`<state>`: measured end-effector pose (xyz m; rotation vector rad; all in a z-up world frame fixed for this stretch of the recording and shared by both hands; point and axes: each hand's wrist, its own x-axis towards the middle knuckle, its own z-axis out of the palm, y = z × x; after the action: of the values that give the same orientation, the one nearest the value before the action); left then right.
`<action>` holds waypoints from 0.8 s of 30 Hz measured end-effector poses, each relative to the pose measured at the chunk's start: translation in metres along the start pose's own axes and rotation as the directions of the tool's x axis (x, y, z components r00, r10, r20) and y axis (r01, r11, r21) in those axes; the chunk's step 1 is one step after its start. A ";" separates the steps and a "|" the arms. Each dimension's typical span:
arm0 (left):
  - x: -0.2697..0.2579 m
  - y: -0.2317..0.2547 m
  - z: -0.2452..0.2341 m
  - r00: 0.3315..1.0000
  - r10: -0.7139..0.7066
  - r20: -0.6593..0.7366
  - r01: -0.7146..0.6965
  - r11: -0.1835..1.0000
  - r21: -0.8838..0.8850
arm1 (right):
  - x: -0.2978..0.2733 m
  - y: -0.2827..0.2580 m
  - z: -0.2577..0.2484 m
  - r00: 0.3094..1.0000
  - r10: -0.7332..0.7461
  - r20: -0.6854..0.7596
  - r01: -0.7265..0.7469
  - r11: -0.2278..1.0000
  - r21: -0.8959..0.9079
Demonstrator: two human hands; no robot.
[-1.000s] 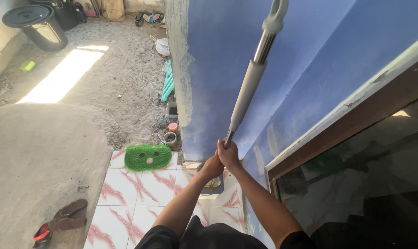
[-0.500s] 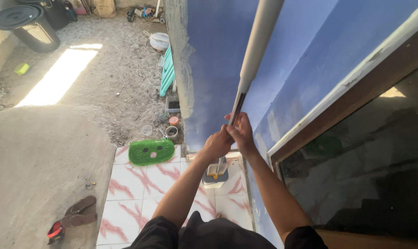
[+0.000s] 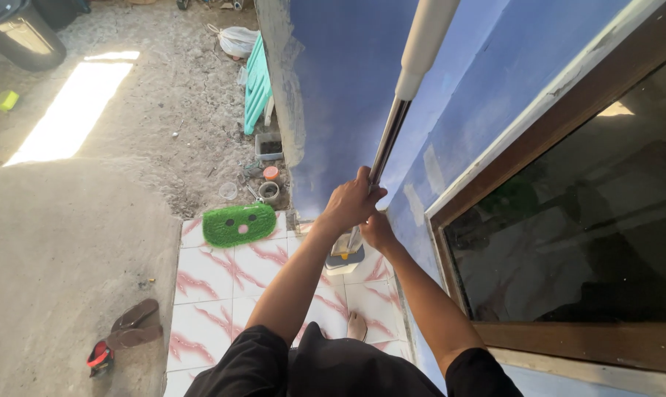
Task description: Mopping the tiled floor in a hallway area using a flat mop.
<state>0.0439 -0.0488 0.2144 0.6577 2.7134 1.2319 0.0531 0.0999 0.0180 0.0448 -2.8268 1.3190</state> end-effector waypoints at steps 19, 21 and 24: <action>-0.040 -0.046 0.033 0.992 0.085 -0.092 -0.108 0.949 -0.295 | -0.031 -0.059 -0.028 0.998 0.004 -0.067 0.000 0.999 0.051; -0.043 -0.044 0.035 0.994 0.067 -0.088 -0.091 0.951 -0.297 | -0.031 -0.057 -0.029 0.994 -0.066 -0.083 0.069 0.997 0.043; -0.045 -0.036 0.033 0.994 0.039 -0.098 -0.067 0.953 -0.297 | -0.034 -0.069 -0.038 0.999 0.033 -0.042 -0.032 0.999 0.036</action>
<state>0.0808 -0.0656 0.1617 0.6531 2.5095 1.6807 0.0898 0.0846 0.0943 -0.0285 -2.7804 1.3600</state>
